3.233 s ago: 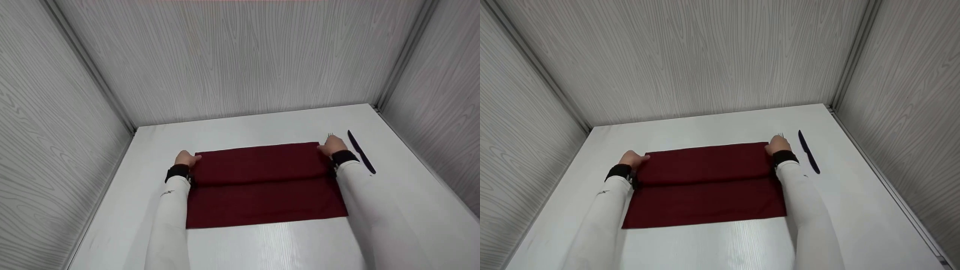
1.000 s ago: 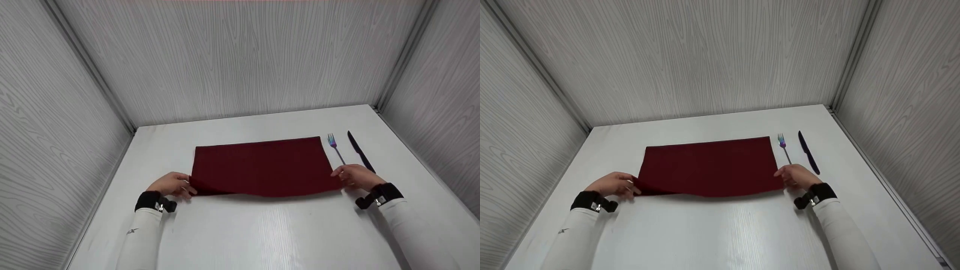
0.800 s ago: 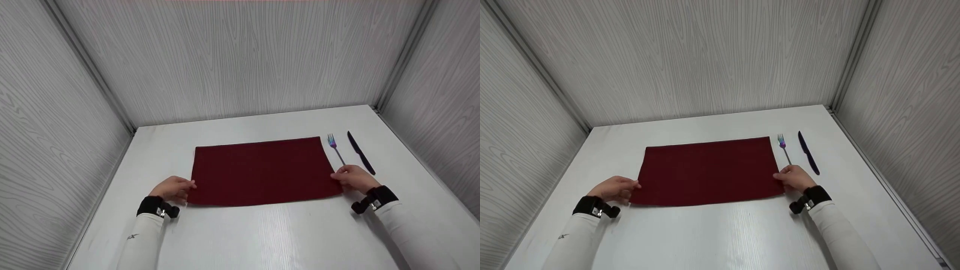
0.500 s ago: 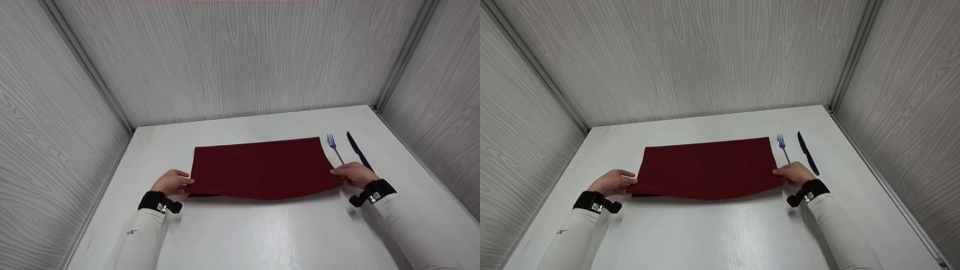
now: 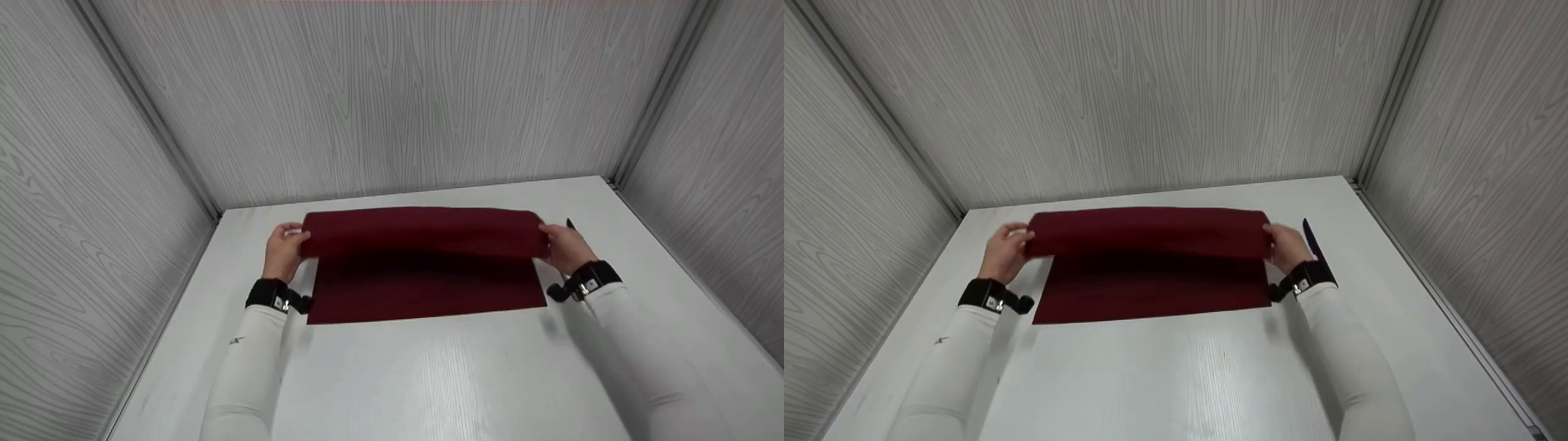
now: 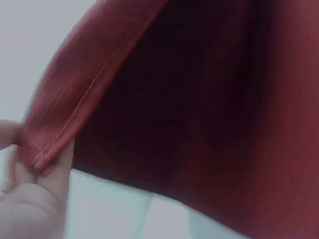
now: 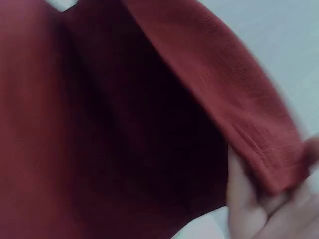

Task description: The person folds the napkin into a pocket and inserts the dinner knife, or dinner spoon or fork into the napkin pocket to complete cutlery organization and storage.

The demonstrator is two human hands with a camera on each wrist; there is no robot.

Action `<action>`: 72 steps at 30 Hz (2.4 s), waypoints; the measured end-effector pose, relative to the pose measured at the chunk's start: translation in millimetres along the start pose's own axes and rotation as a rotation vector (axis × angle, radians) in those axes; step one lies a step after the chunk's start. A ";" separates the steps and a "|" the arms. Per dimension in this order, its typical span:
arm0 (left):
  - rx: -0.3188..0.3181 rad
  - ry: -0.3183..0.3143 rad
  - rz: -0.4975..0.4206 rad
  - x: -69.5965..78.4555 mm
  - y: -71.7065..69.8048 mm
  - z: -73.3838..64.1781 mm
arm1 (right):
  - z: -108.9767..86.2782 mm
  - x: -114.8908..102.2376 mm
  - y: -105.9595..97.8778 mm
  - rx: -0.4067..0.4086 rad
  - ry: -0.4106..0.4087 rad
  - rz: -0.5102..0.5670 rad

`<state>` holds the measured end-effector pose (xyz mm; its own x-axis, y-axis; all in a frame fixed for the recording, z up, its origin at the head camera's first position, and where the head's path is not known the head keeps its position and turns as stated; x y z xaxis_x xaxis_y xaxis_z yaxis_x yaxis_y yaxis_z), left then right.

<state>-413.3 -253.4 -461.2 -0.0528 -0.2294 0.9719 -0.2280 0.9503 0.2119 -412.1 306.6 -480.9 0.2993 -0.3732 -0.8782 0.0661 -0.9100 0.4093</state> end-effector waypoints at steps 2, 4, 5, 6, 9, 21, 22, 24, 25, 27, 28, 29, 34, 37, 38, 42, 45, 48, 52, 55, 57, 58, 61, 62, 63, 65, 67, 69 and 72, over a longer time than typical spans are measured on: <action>-0.052 -0.144 0.117 -21.9 -9.7 -10.5 | -5.3 18.7 -11.8 0.029 0.079 -0.105; -0.111 -0.261 0.240 -39.6 -17.1 -19.0 | -9.7 33.6 -20.3 0.051 0.149 -0.207; -0.137 -0.290 0.285 -45.7 -19.0 -21.8 | -10.8 38.6 -23.2 0.055 0.163 -0.242; -0.161 -0.302 0.341 -50.2 -19.9 -23.6 | -11.3 42.7 -25.6 0.058 0.174 -0.277; -0.225 -0.293 0.521 -57.8 -19.4 -26.0 | -11.9 50.0 -31.1 0.086 0.192 -0.347; -0.300 -0.231 0.774 -63.0 -19.3 -27.6 | -16.7 45.2 -30.9 0.042 0.121 -0.931; -0.312 -0.219 0.800 -62.9 -19.5 -28.4 | -17.8 44.7 -30.4 0.034 0.116 -0.980; -0.334 -0.172 0.891 -60.2 -19.3 -30.0 | -19.1 43.0 -29.4 0.035 0.101 -1.078; -0.346 -0.146 0.935 -58.2 -18.7 -30.6 | -19.5 42.2 -28.4 0.034 0.089 -1.110; -0.359 -0.111 1.005 -54.7 -17.7 -31.4 | -19.1 40.1 -26.9 0.053 0.069 -1.155; -0.361 -0.104 1.028 -53.6 -17.1 -31.5 | -19.2 38.4 -25.5 0.057 0.052 -1.191; -0.368 -0.094 1.048 -52.1 -16.6 -31.7 | -19.2 36.9 -24.3 0.057 0.038 -1.219; -0.391 -0.095 1.065 -50.4 -17.2 -32.3 | -20.5 30.6 -19.3 0.052 -0.018 -1.321; -0.405 -0.100 1.054 -51.0 -18.9 -33.1 | -22.4 27.9 -19.2 0.074 -0.034 -1.310; -0.405 -0.100 1.051 -51.4 -19.5 -33.3 | -23.3 27.3 -19.1 0.080 -0.038 -1.307; -0.392 -0.087 1.040 -52.9 -20.7 -33.6 | -23.2 27.5 -20.0 0.108 -0.065 -1.315; -0.387 -0.075 1.031 -52.8 -19.7 -33.4 | -22.6 28.3 -21.1 0.126 -0.075 -1.329; -0.364 -0.076 1.030 -53.2 -18.6 -33.2 | -23.1 28.5 -22.2 0.141 -0.082 -1.342; -0.297 -0.011 1.154 -49.8 -13.4 -35.3 | -26.1 26.5 -19.6 0.170 -0.109 -1.336; -0.225 0.104 1.254 -43.1 0.9 -40.0 | -27.8 25.0 -8.4 0.199 -0.176 -1.269; -0.221 0.157 1.244 -42.1 17.7 -44.8 | -26.6 28.8 5.6 0.189 -0.209 -1.168; -0.237 0.171 1.220 -43.4 27.6 -47.5 | -24.2 33.0 14.6 0.171 -0.220 -1.109; -0.348 0.167 1.147 -53.9 61.4 -57.6 | -14.0 54.5 47.0 0.079 -0.170 -0.898; -0.392 0.157 1.125 -59.0 72.7 -60.2 | -10.4 62.4 58.5 0.048 -0.146 -0.846; -0.431 0.149 1.111 -63.8 83.7 -62.2 | -7.1 70.1 70.3 0.020 -0.124 -0.801; -0.498 0.143 1.093 -72.7 102.7 -63.8 | -0.1 83.5 92.2 -0.021 -0.086 -0.729; -0.538 0.143 1.078 -80.8 116.0 -61.4 | 6.4 93.8 110.8 -0.062 -0.062 -0.675; -0.546 0.142 1.062 -86.6 122.7 -57.8 | 13.7 102.7 121.8 -0.088 -0.028 -0.626; -0.515 0.108 1.016 -92.5 120.4 -53.5 | 21.4 112.0 121.5 -0.099 0.030 -0.551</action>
<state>-383.8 -106.5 -520.0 0.1047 0.6900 0.7162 0.2987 0.6651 -0.6845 -390.9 150.3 -534.8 0.2223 0.1596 -0.9618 0.3089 -0.9472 -0.0858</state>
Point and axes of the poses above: each hand's wrist, its own z-axis towards the middle knuckle, its own y-axis out of the palm, x = y × z, the point moved 5 cm from there along z, towards the middle knuckle, and after that the axes turned 1 degree about x, right-handed, at the moved point
